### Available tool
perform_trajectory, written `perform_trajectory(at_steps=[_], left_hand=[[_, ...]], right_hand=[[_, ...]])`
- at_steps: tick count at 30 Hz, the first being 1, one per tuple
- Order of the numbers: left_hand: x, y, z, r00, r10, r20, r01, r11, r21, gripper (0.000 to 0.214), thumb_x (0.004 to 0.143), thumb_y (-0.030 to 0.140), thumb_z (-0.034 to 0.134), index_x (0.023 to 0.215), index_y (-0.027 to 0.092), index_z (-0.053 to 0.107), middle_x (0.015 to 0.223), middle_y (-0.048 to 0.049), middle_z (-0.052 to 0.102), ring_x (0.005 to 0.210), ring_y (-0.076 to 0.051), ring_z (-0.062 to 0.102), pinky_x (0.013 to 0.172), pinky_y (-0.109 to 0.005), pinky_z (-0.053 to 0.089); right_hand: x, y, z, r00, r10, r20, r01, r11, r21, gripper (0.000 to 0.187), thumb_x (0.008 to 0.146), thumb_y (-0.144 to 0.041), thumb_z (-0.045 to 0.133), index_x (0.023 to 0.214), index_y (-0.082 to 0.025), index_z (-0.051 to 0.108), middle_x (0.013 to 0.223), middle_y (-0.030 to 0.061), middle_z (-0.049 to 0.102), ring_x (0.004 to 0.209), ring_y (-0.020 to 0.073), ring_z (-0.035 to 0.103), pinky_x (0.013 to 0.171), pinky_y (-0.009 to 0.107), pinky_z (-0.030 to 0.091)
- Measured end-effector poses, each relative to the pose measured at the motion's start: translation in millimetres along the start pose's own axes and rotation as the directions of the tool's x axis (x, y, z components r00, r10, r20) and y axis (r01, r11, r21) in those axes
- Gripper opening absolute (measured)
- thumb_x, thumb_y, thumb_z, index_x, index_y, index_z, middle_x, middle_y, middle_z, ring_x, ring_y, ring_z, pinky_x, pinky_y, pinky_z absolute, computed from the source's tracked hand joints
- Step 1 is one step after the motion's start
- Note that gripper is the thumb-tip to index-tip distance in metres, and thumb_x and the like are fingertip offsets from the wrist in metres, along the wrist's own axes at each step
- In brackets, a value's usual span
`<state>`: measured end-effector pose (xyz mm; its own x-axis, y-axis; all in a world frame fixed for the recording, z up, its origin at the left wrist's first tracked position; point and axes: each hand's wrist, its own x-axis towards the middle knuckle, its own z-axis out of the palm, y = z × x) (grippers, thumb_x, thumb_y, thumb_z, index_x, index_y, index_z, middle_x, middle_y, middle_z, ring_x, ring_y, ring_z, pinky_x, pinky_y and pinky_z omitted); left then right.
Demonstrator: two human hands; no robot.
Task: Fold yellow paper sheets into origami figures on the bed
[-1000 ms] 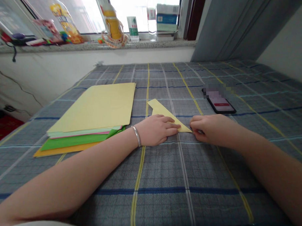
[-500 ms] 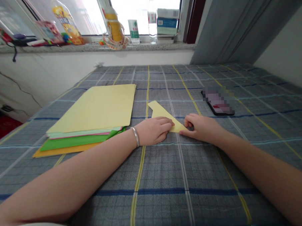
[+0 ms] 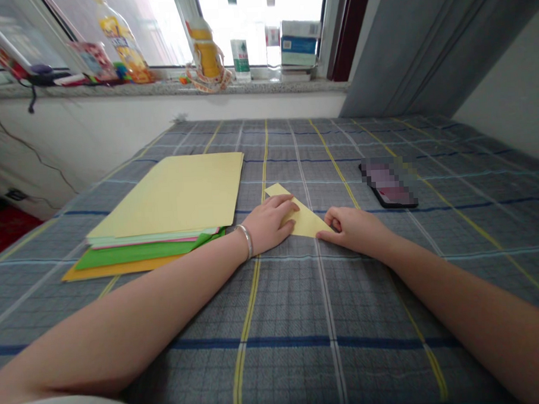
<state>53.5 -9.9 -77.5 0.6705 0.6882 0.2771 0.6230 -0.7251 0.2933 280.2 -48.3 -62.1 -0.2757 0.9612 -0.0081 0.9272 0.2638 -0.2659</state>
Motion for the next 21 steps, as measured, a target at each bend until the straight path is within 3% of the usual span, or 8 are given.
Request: perform_trajectory(at_steps=[3, 6, 8, 10, 13, 15, 18, 21], left_hand=[[2.7, -8.0, 5.5, 0.983, -0.176, -0.058, 0.173, 0.984, -0.050, 0.037, 0.086, 0.032, 0.055, 0.119, 0.016, 0.053, 0.140, -0.0149, 0.041, 0.134, -0.031, 0.038, 0.113, -0.054, 0.030], [6.4, -16.0, 11.3, 0.903, -0.397, -0.168, 0.345, 0.899, -0.270, 0.075, 0.070, 0.039, 0.074, 0.132, 0.015, 0.039, 0.147, -0.0206, 0.026, 0.138, -0.038, 0.029, 0.113, -0.056, 0.030], [8.8, -18.5, 13.7, 0.841, -0.490, -0.230, 0.312, 0.786, -0.534, 0.096, 0.070, 0.037, 0.075, 0.144, 0.020, 0.015, 0.145, -0.0213, 0.028, 0.129, -0.033, 0.045, 0.105, -0.053, 0.042], [10.4, -17.3, 14.0, 0.830, -0.520, -0.203, 0.197, 0.613, -0.765, 0.102, 0.075, 0.033, 0.070, 0.145, 0.025, -0.005, 0.138, -0.0184, 0.042, 0.112, -0.026, 0.060, 0.094, -0.048, 0.052], [10.3, -9.4, 9.8, 0.893, -0.438, -0.107, 0.096, 0.418, -0.903, 0.086, 0.079, 0.033, 0.067, 0.143, 0.023, 0.011, 0.119, -0.0122, 0.061, 0.098, -0.023, 0.066, 0.086, -0.045, 0.056], [8.5, -2.9, 5.0, 0.928, -0.356, -0.111, 0.069, 0.458, -0.886, 0.065, 0.080, 0.034, 0.066, 0.135, 0.018, 0.036, 0.113, -0.0106, 0.065, 0.097, -0.023, 0.066, 0.087, -0.042, 0.055], [5.2, 3.9, -1.9, 0.974, -0.168, -0.151, 0.013, 0.709, -0.705, 0.038, 0.083, 0.033, 0.064, 0.116, 0.017, 0.059, 0.107, -0.0070, 0.068, 0.098, -0.020, 0.065, 0.091, -0.037, 0.052], [3.1, 5.5, -5.4, 0.973, 0.137, -0.184, -0.209, 0.860, -0.466, 0.022, 0.087, 0.030, 0.059, 0.105, 0.019, 0.067, 0.104, -0.0055, 0.069, 0.097, -0.017, 0.063, 0.090, -0.034, 0.050]], right_hand=[[-0.3, 1.4, -0.8, 0.999, -0.047, 0.022, 0.045, 0.998, 0.052, 0.027, 0.079, -0.047, 0.059, 0.071, -0.022, 0.050, 0.062, -0.0026, 0.056, 0.056, 0.0132, 0.048, 0.050, 0.026, 0.025], [-3.2, -0.6, -1.1, 0.996, -0.080, -0.026, 0.081, 0.995, 0.058, 0.022, 0.080, -0.042, 0.059, 0.074, -0.022, 0.049, 0.062, -0.0040, 0.055, 0.055, 0.0123, 0.047, 0.050, 0.026, 0.025], [-5.6, -3.4, -1.5, 0.994, -0.074, -0.087, 0.073, 0.997, -0.012, 0.021, 0.082, -0.042, 0.057, 0.076, -0.023, 0.052, 0.063, -0.0034, 0.056, 0.056, 0.0131, 0.047, 0.051, 0.026, 0.023], [-7.1, -5.5, -2.1, 0.984, -0.078, -0.159, 0.063, 0.993, -0.098, 0.019, 0.084, -0.042, 0.056, 0.080, -0.023, 0.055, 0.066, -0.0021, 0.058, 0.058, 0.0143, 0.049, 0.051, 0.027, 0.021], [-6.6, -4.5, -2.8, 0.963, -0.129, -0.236, 0.083, 0.977, -0.196, 0.017, 0.086, -0.038, 0.054, 0.083, -0.022, 0.058, 0.071, -0.0003, 0.062, 0.063, 0.0155, 0.052, 0.053, 0.027, 0.022], [-4.6, -0.9, -2.8, 0.953, -0.141, -0.270, 0.073, 0.966, -0.248, 0.017, 0.088, -0.037, 0.053, 0.083, -0.022, 0.059, 0.073, 0.0000, 0.064, 0.064, 0.0157, 0.054, 0.053, 0.027, 0.022], [-1.0, 5.5, -1.9, 0.944, -0.104, -0.313, 0.003, 0.952, -0.307, 0.016, 0.088, -0.035, 0.052, 0.081, -0.022, 0.060, 0.074, -0.0005, 0.066, 0.063, 0.0157, 0.055, 0.052, 0.027, 0.021], [1.4, 9.7, -0.8, 0.943, -0.061, -0.327, -0.055, 0.942, -0.332, 0.014, 0.087, -0.031, 0.051, 0.081, -0.023, 0.062, 0.077, -0.0006, 0.069, 0.063, 0.0159, 0.057, 0.051, 0.028, 0.022]])
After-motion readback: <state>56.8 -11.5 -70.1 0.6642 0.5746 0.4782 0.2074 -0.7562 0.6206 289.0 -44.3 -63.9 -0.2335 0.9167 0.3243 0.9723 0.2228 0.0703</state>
